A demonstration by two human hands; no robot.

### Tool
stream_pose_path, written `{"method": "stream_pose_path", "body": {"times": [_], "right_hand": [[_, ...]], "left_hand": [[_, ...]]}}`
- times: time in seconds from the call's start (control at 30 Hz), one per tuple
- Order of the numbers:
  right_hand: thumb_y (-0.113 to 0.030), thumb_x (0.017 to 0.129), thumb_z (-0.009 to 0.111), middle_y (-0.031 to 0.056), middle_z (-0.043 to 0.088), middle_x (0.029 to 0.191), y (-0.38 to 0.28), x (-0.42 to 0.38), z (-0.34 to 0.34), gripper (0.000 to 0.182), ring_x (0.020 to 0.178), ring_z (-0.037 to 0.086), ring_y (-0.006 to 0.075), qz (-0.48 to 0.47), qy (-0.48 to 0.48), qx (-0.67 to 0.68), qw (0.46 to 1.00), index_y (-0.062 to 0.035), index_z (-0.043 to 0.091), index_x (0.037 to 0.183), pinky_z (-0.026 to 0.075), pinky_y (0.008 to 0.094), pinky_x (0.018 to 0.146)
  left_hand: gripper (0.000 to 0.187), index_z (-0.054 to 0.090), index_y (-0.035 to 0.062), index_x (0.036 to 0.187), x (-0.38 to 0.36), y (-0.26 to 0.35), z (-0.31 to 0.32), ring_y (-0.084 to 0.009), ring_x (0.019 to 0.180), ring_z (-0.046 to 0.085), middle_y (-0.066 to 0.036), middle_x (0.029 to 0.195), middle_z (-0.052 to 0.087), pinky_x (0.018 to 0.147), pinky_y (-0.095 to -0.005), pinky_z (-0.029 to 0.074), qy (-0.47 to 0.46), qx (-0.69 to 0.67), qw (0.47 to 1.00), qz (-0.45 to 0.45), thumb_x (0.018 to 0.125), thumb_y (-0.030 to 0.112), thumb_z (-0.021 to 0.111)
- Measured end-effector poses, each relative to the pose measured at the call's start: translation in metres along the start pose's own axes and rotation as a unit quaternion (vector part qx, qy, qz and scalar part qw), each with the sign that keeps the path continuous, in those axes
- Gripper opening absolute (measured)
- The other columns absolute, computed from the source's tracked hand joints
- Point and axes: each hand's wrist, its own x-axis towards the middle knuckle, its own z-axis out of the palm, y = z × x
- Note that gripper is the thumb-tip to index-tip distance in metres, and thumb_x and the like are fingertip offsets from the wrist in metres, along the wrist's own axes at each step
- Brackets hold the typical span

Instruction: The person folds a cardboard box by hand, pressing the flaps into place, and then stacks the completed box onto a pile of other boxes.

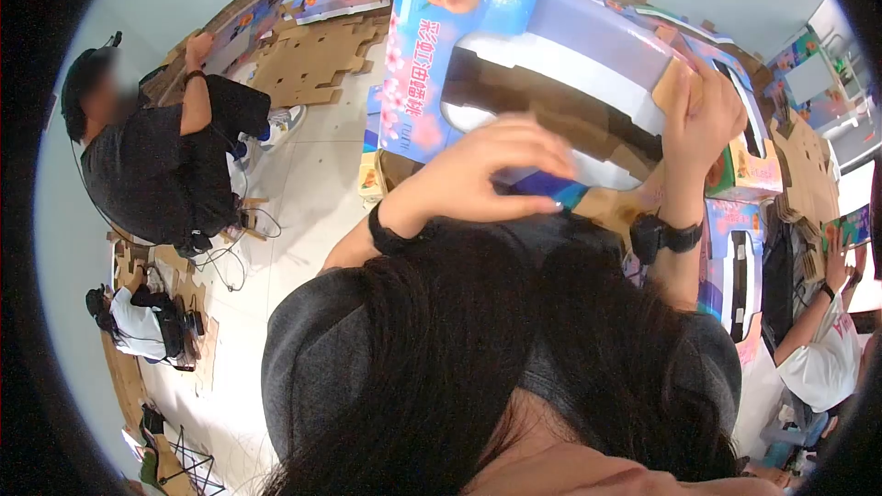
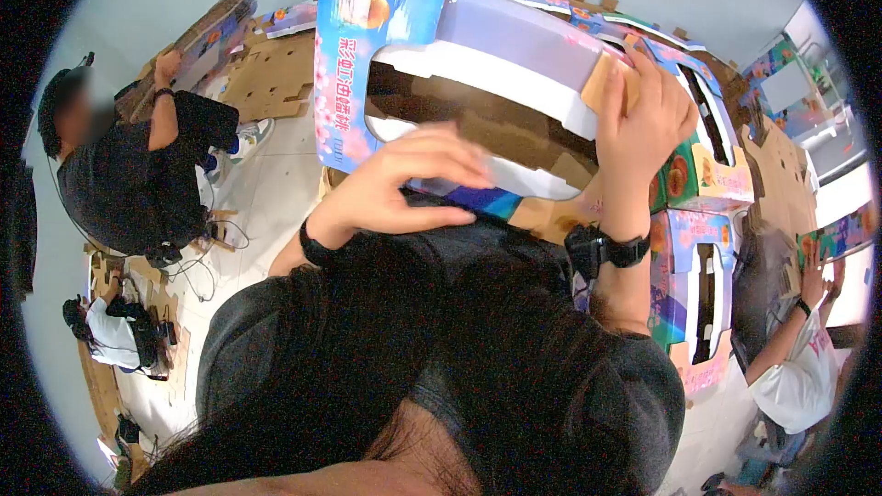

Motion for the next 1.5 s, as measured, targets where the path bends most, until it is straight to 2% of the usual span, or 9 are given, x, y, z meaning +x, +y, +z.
{"method": "stream_pose_path", "body": {"times": [0.07,0.2,0.23,0.37,0.47,0.7,0.9,1.3,1.5], "right_hand": [[-0.031,0.095,0.065,0.0040,0.069,0.106,0.004,0.009,0.014,0.026,0.105,0.061,0.0226,-0.005,-0.031,0.008,0.999,-0.0141,0.071,0.114,0.033,0.0395,0.100],[-0.031,0.095,0.064,0.0046,0.070,0.106,0.010,0.025,0.050,0.023,0.105,0.062,0.0222,-0.055,-0.050,0.036,0.997,-0.0142,0.072,0.109,0.035,0.0404,0.098],[-0.032,0.094,0.065,0.0045,0.071,0.105,0.009,0.029,0.056,0.024,0.106,0.063,0.0237,-0.045,-0.071,0.053,0.995,-0.0141,0.072,0.109,0.035,0.0441,0.101],[-0.038,0.091,0.067,0.0087,0.067,0.121,0.018,0.030,0.083,0.039,0.120,0.057,0.0279,-0.068,-0.102,0.005,0.992,-0.0124,0.069,0.120,0.029,0.0539,0.111],[-0.042,0.090,0.069,0.0155,0.060,0.133,-0.003,0.032,0.059,0.047,0.129,0.052,0.0333,-0.117,-0.086,0.035,0.989,-0.0119,0.067,0.126,0.031,0.0543,0.111],[-0.055,0.075,0.079,0.0241,0.050,0.144,-0.028,-0.011,0.001,0.090,0.136,0.043,0.0436,-0.142,-0.376,0.167,0.900,-0.0025,0.052,0.143,0.034,0.0537,0.114],[-0.055,0.057,0.089,0.0225,0.048,0.140,-0.043,-0.042,0.001,0.129,0.133,0.044,0.0409,-0.166,-0.413,0.146,0.884,-0.0024,0.028,0.157,0.035,0.0513,0.112],[-0.049,0.054,0.086,0.0108,0.053,0.107,-0.051,-0.061,0.002,0.117,0.104,0.051,0.0296,-0.132,-0.315,0.147,0.928,-0.0047,0.041,0.152,0.039,0.0430,0.091],[-0.045,0.053,0.085,0.0103,0.051,0.107,-0.051,-0.063,0.000,0.111,0.103,0.051,0.0296,-0.130,-0.331,0.137,0.924,-0.0138,0.044,0.152,0.038,0.0431,0.090]], "left_hand": [[0.061,0.065,0.0117,0.133,0.009,-0.004,0.012,-0.0290,0.135,0.053,-0.007,0.135,0.064,0.118,-0.0509,0.033,0.082,0.237,0.966,0.057,0.078,0.029,0.086],[0.061,0.061,0.0131,0.135,0.015,-0.039,0.028,-0.0305,0.141,0.047,-0.007,0.137,0.061,0.122,-0.0523,0.025,0.100,0.367,0.925,-0.005,0.087,0.048,0.073],[0.063,0.061,0.0118,0.135,0.018,-0.042,0.029,-0.0313,0.133,0.051,-0.010,0.131,0.063,0.117,-0.0501,0.031,0.120,0.413,0.903,0.009,0.089,0.055,0.066],[0.061,0.063,0.0081,0.130,0.027,-0.049,0.026,-0.0329,0.107,0.059,-0.014,0.113,0.065,0.094,-0.0454,0.042,0.111,0.400,0.908,-0.049,0.090,0.054,0.065],[0.058,0.065,0.0071,0.124,0.033,-0.065,0.022,-0.0337,0.105,0.059,-0.015,0.110,0.066,0.093,-0.0451,0.043,0.150,0.387,0.908,-0.054,0.089,0.054,0.065],[0.029,0.065,0.0066,0.117,0.037,-0.069,0.024,-0.0346,0.100,0.061,-0.016,0.105,0.067,0.091,-0.0464,0.044,0.151,0.371,0.913,-0.070,0.096,0.024,0.057],[0.041,0.058,0.0072,0.135,0.036,-0.067,0.026,-0.0351,0.098,0.061,-0.017,0.103,0.067,0.090,-0.0471,0.044,0.175,0.367,0.911,-0.067,0.096,0.019,0.055],[0.048,0.054,0.0071,0.141,0.035,-0.061,0.027,-0.0346,0.094,0.060,-0.016,0.100,0.065,0.088,-0.0467,0.044,0.160,0.383,0.908,-0.051,0.094,0.016,0.057],[0.047,0.056,0.0065,0.138,0.032,-0.055,0.025,-0.0350,0.113,0.060,-0.016,0.118,0.066,0.099,-0.0471,0.044,0.204,0.377,0.903,0.017,0.091,0.008,0.056]]}}
